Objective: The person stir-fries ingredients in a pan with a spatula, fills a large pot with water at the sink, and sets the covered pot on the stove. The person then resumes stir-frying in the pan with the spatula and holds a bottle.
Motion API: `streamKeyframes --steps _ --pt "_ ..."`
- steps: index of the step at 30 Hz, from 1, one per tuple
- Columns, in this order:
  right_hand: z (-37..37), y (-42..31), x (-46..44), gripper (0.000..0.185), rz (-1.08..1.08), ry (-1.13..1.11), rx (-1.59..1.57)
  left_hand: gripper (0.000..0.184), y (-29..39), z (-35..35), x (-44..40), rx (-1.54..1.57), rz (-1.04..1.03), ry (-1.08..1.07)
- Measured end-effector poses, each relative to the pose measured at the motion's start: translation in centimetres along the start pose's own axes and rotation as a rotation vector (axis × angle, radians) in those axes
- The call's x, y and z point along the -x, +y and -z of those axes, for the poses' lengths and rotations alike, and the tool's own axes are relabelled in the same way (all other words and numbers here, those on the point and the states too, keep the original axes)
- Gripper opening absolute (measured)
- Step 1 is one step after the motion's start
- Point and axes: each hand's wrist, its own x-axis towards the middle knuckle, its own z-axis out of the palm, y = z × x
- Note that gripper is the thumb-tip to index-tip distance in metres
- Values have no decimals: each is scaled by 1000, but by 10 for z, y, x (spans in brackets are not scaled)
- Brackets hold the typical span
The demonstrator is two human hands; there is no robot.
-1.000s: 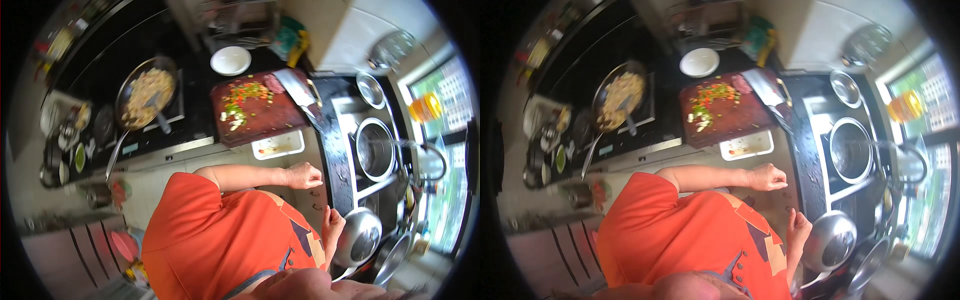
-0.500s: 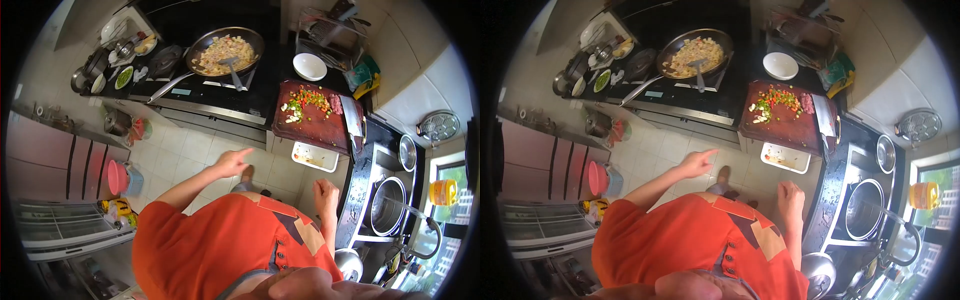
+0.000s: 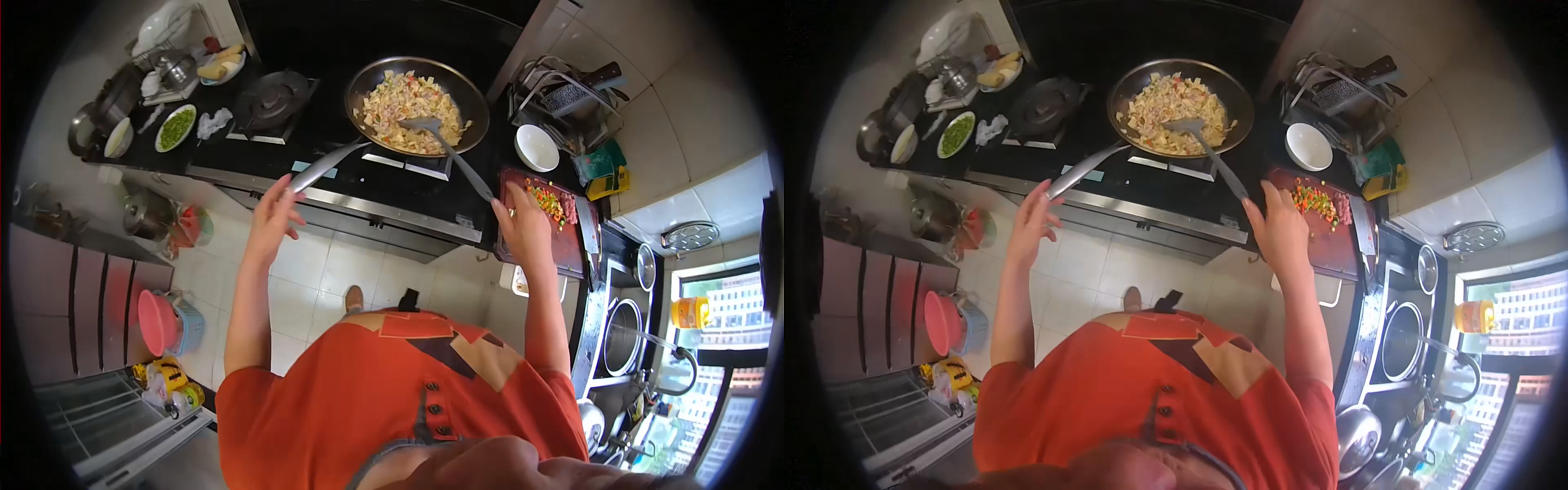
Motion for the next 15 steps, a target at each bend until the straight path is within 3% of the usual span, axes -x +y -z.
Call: streamKeyframes --steps 4,6,9,13,15 --pt "-55 -34 -52 40 -30 -74 106 43 -16 7 -42 -221 -58 -78" --pt "-79 -41 -65 36 -126 -223 236 42 -21 5 -48 -232 -99 -100" --pt "-31 -58 -94 32 -110 -334 418 42 -33 0 -62 -208 -180 -106" --pt "63 -75 -108 24 20 -419 493 41 -31 -5 -66 -206 -136 -140" --pt "67 -80 -114 23 50 -431 500 40 -33 -4 -70 -196 -167 -119"
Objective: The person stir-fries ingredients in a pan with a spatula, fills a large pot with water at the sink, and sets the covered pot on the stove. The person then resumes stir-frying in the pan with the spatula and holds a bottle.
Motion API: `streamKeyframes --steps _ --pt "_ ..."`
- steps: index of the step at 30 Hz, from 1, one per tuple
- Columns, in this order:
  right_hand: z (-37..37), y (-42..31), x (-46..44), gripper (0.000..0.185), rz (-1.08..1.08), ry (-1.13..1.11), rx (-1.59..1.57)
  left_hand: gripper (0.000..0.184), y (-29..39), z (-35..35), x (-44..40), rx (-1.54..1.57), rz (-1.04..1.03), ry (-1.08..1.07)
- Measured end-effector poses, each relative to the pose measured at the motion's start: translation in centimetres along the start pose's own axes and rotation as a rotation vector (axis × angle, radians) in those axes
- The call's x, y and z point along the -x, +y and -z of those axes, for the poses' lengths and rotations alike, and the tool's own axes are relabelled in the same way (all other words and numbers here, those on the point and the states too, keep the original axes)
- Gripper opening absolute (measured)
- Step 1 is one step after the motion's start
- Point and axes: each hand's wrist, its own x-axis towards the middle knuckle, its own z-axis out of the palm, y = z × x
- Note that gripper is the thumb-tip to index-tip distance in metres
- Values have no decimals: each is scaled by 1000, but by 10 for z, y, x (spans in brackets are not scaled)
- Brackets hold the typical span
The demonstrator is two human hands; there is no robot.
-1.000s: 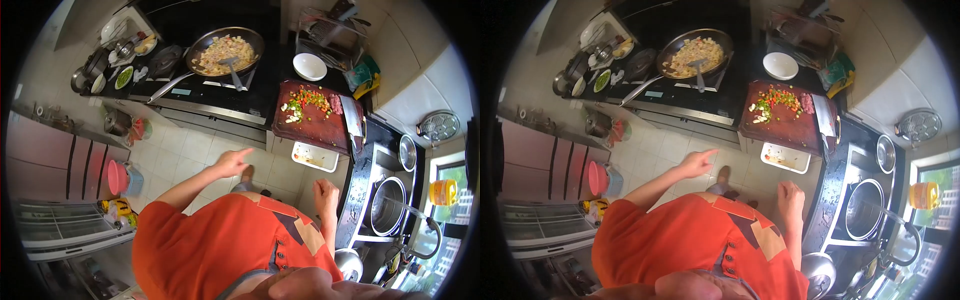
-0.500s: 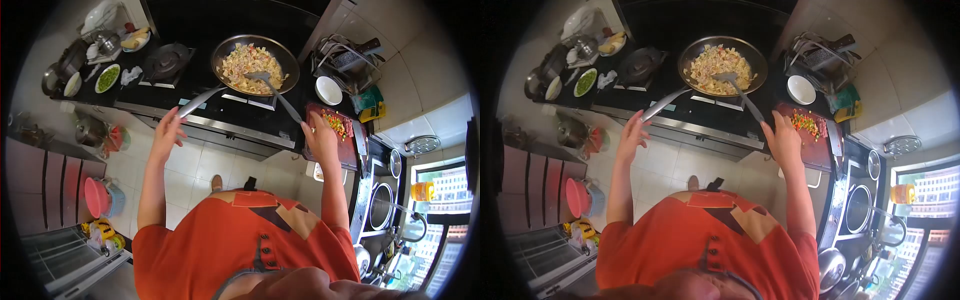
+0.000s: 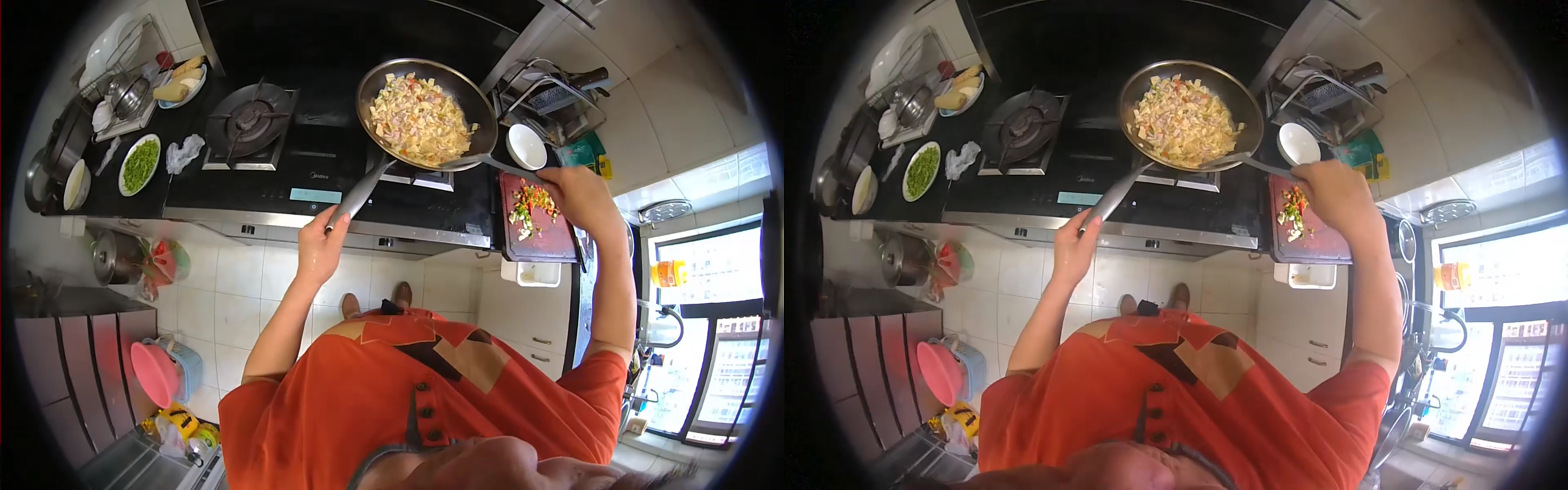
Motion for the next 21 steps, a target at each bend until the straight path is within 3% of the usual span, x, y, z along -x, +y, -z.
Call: streamKeyframes --steps 2,4,6,9,12,14,16,17,18,19,21 --pt "-5 -11 -19 20 83 -52 -14 39 6 7 -1 12 57 -27" --pt "-56 -16 -58 17 153 -18 48 38 10 8 1 8 68 -22" --pt "-90 -21 -85 11 126 118 91 38 3 10 0 12 10 9" --pt "-60 -18 -75 14 -33 94 -29 37 -2 17 -2 69 79 28" --pt "-54 31 -71 17 -62 67 47 38 -1 20 -5 125 124 42" --pt "-56 59 -82 18 -103 28 20 38 8 19 0 379 252 81" --pt "-89 97 -124 21 18 -101 -18 37 4 15 2 413 221 90" --pt "-101 98 -139 21 -26 -256 -206 37 6 12 3 427 236 141" --pt "-106 87 -145 22 -227 -366 -597 37 7 9 5 445 251 192" --pt "-121 80 -150 24 -327 -359 -883 37 8 7 7 448 245 195" --pt "-139 53 -149 25 -274 -303 -1081 38 9 5 9 457 268 250"
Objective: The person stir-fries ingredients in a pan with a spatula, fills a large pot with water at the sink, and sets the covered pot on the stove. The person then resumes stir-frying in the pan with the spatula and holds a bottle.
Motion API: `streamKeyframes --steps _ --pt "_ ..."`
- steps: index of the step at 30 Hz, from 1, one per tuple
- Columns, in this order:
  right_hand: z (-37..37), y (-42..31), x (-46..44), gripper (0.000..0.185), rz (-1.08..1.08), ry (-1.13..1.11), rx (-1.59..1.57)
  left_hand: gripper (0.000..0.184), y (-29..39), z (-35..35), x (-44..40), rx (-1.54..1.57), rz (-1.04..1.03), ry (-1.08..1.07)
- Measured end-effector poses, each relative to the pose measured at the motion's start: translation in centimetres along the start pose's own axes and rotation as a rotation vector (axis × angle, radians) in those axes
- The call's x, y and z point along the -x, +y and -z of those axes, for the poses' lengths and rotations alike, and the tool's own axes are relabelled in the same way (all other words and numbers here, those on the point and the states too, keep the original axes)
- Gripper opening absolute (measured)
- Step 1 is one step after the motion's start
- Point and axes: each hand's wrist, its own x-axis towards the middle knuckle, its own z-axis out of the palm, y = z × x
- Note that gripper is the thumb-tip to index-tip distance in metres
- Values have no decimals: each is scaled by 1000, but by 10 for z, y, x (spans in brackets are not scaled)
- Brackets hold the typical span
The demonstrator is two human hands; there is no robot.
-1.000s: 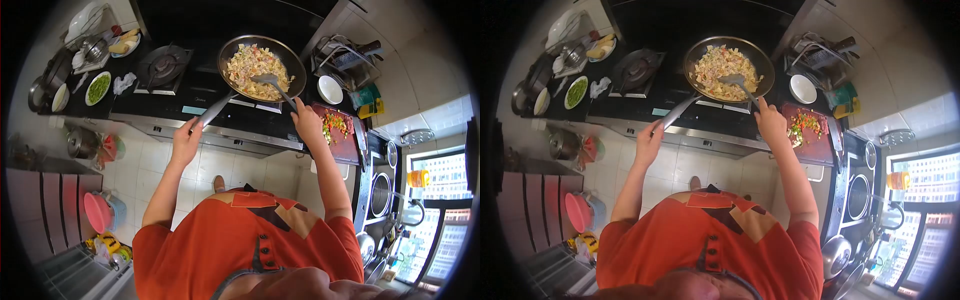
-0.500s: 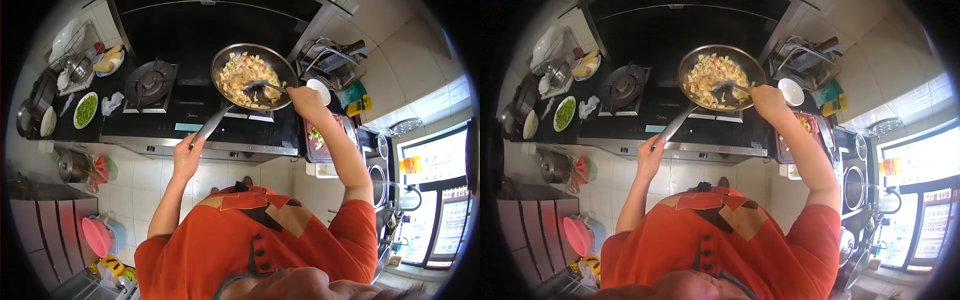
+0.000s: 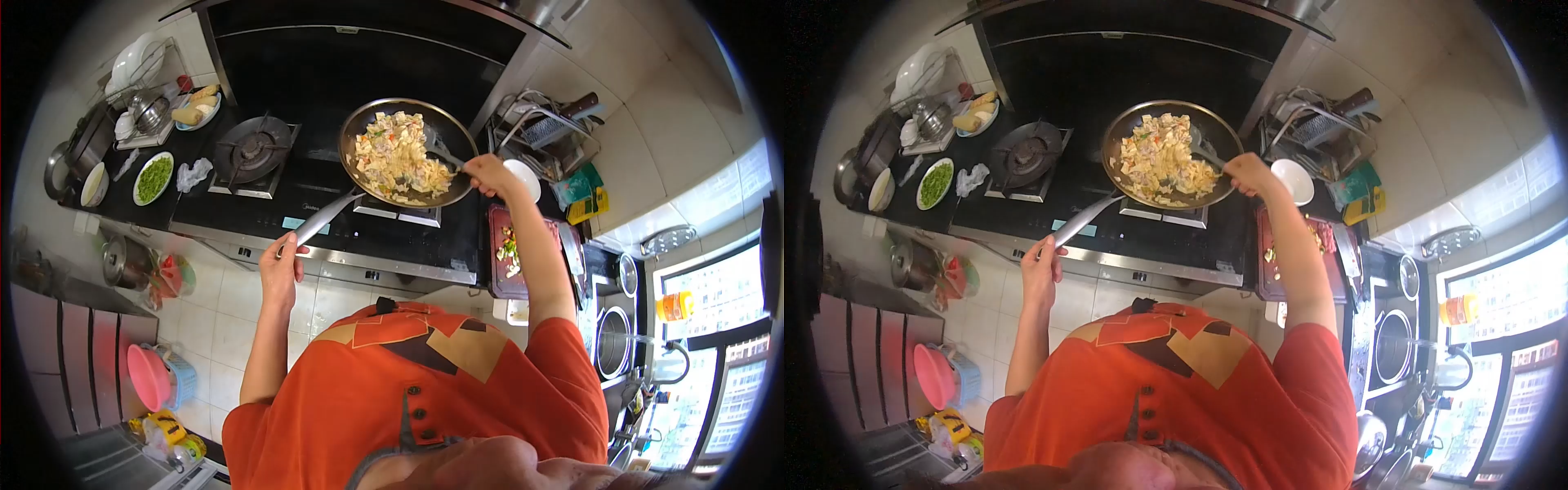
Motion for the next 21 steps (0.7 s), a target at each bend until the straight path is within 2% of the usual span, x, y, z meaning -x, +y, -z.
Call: streamKeyframes --steps 3,5,6,10,12,13,17,21 --pt "-14 5 5 28 120 -57 77 41 7 -3 12 2 -40 14" --pt "-7 3 22 29 695 216 645 39 2 4 13 1 -43 25" --pt "-4 -23 47 30 539 177 655 36 3 7 14 -75 -13 13" --pt "16 -42 22 24 438 260 868 38 -3 18 14 -264 7 -9" --pt "15 -39 -18 23 342 419 972 39 -1 16 16 -193 28 -15" --pt "11 -48 -26 23 343 420 972 41 1 15 16 -123 48 -25" --pt "-31 -92 -23 21 577 246 922 44 2 13 18 -74 41 -50" --pt "-45 -116 46 13 735 114 1250 49 1 19 14 -76 37 -81"
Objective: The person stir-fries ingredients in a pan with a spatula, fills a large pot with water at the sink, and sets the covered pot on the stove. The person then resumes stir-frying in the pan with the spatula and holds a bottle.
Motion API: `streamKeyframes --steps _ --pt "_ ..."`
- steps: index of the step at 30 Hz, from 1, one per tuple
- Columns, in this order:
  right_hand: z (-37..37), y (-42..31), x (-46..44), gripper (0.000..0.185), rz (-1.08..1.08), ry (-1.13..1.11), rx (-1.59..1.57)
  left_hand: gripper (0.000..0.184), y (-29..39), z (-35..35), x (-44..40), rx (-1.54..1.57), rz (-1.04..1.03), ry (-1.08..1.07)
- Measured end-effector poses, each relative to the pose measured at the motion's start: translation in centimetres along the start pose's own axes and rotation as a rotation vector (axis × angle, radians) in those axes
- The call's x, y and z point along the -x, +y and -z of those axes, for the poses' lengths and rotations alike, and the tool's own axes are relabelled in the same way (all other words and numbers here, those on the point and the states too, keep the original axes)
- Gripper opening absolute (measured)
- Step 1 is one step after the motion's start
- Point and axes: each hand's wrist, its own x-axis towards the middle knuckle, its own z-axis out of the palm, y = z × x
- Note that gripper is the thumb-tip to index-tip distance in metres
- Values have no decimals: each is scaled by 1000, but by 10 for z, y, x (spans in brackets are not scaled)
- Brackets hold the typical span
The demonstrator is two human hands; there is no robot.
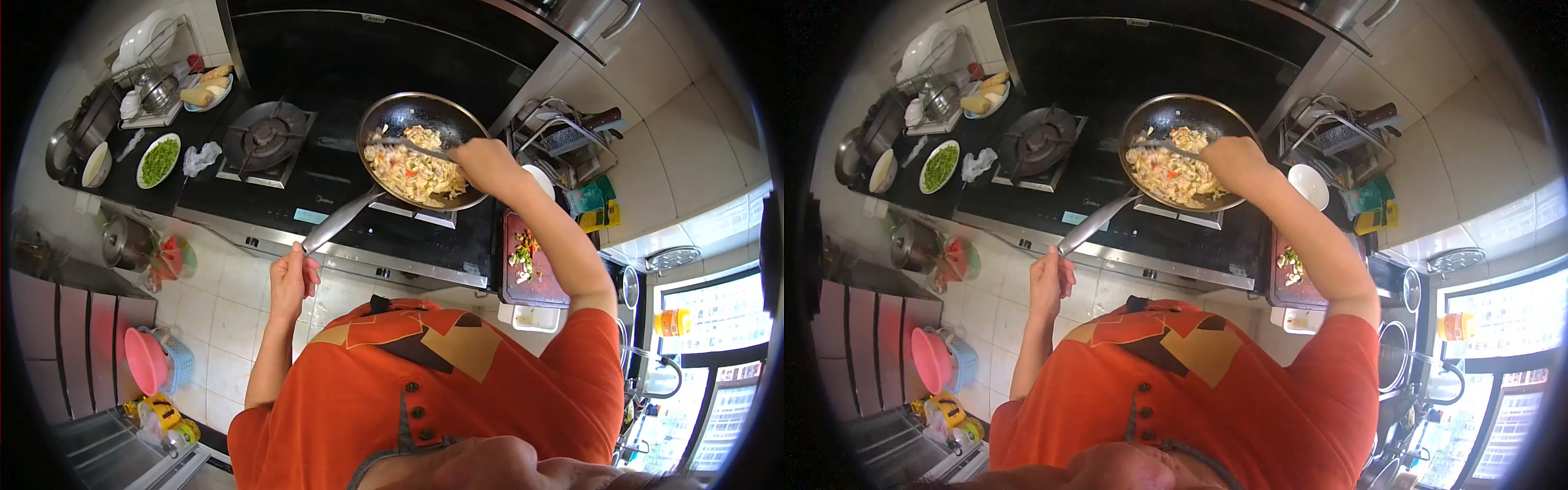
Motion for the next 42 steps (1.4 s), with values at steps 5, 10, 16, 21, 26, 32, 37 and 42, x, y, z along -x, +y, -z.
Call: streamKeyframes --steps 5,10,16,21,26,32,37,42 --pt "73 -19 66 14 -31 8 71 51 3 3 -3 -33 22 -73" --pt "82 -43 89 10 -18 -130 16 51 1 4 -2 3 46 -127" --pt "18 -36 31 13 -223 -113 79 50 3 7 -1 26 39 -128" --pt "53 -41 38 14 -215 -163 -25 46 5 4 1 6 18 -134" --pt "1 -59 -16 15 -306 -172 51 46 2 4 2 -2 36 -124" --pt "35 1 45 11 -296 0 151 49 5 6 -1 -20 26 -109" --pt "61 0 89 12 -216 -164 172 50 9 7 -4 -138 32 -97" --pt "-21 18 38 13 -268 73 149 48 5 8 -3 -80 59 -75"
